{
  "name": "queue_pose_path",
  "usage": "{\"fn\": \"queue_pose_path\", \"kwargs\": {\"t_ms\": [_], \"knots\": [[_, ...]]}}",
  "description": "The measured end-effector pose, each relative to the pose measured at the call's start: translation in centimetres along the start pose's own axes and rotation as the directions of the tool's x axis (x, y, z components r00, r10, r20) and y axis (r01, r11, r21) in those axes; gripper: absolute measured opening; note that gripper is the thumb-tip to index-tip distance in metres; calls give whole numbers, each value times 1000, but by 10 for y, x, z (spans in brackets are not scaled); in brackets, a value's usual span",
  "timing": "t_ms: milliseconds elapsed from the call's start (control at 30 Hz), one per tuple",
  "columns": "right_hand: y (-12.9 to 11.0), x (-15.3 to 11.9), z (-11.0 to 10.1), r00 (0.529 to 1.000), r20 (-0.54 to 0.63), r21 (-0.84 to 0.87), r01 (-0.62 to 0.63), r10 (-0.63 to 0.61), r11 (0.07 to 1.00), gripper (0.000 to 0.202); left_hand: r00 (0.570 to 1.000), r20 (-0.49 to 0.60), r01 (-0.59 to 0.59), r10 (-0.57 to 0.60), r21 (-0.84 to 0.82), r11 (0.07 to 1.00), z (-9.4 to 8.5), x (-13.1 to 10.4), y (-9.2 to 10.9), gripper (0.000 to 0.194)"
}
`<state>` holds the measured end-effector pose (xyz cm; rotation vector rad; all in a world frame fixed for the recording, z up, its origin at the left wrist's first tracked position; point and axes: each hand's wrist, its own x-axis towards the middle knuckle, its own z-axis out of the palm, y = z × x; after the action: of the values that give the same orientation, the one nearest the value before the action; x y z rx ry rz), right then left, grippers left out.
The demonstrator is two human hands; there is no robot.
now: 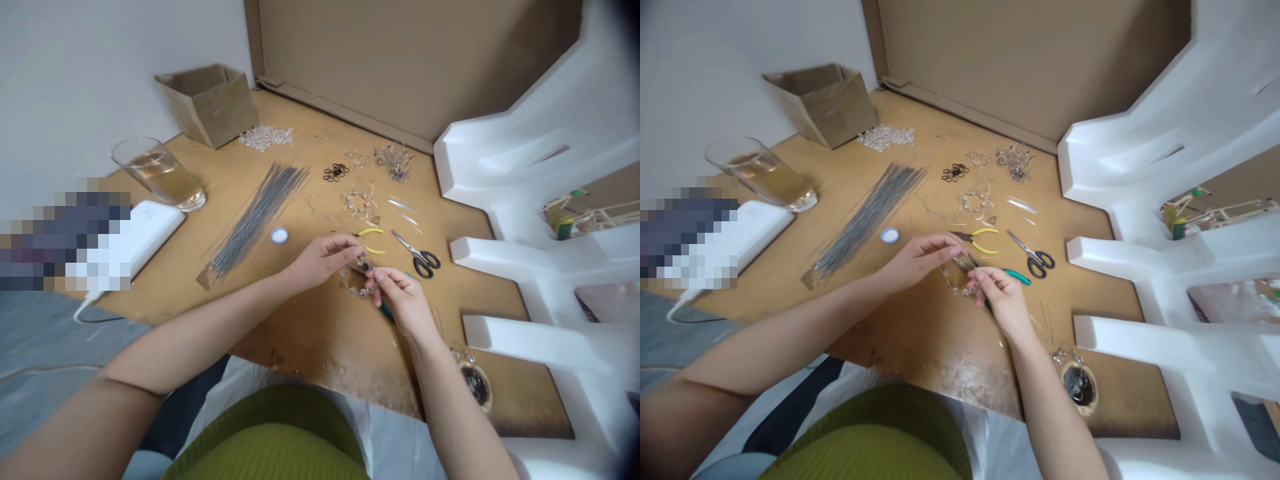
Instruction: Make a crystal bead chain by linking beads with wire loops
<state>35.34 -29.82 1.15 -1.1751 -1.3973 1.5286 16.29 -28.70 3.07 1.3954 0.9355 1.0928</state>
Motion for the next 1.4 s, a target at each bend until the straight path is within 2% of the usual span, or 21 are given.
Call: {"fn": "queue_pose_path", "kwargs": {"t_ms": [100,200,500,667,767,900,1100,1400], "knots": [[0,0,0,1000,-6,40,-12,13,999,22,990,35,-140,137,118,983,0,0,0,22],[-1,1,1,1000,-17,77,-11,13,997,21,976,75,-214,204,169,962,1,-1,-2,17],[-2,0,2,1000,-20,38,-18,19,999,24,974,40,-226,223,236,945,-1,0,-5,17],[-3,0,6,991,-129,-41,19,-24,999,24,962,69,-272,263,283,920,0,-1,-6,17],[-3,-1,9,972,-209,-121,82,-107,989,23,954,66,-295,292,377,878,0,-2,-6,13],[-4,-2,10,959,-248,-161,102,-140,982,21,924,146,-376,355,525,763,1,-3,-6,11],[-2,-4,10,951,-258,-190,120,-167,974,21,896,229,-430,380,657,619,3,-4,-10,15],[4,-6,10,953,-210,-307,149,-219,940,23,887,185,-432,424,657,618,5,-3,-14,15]]}}
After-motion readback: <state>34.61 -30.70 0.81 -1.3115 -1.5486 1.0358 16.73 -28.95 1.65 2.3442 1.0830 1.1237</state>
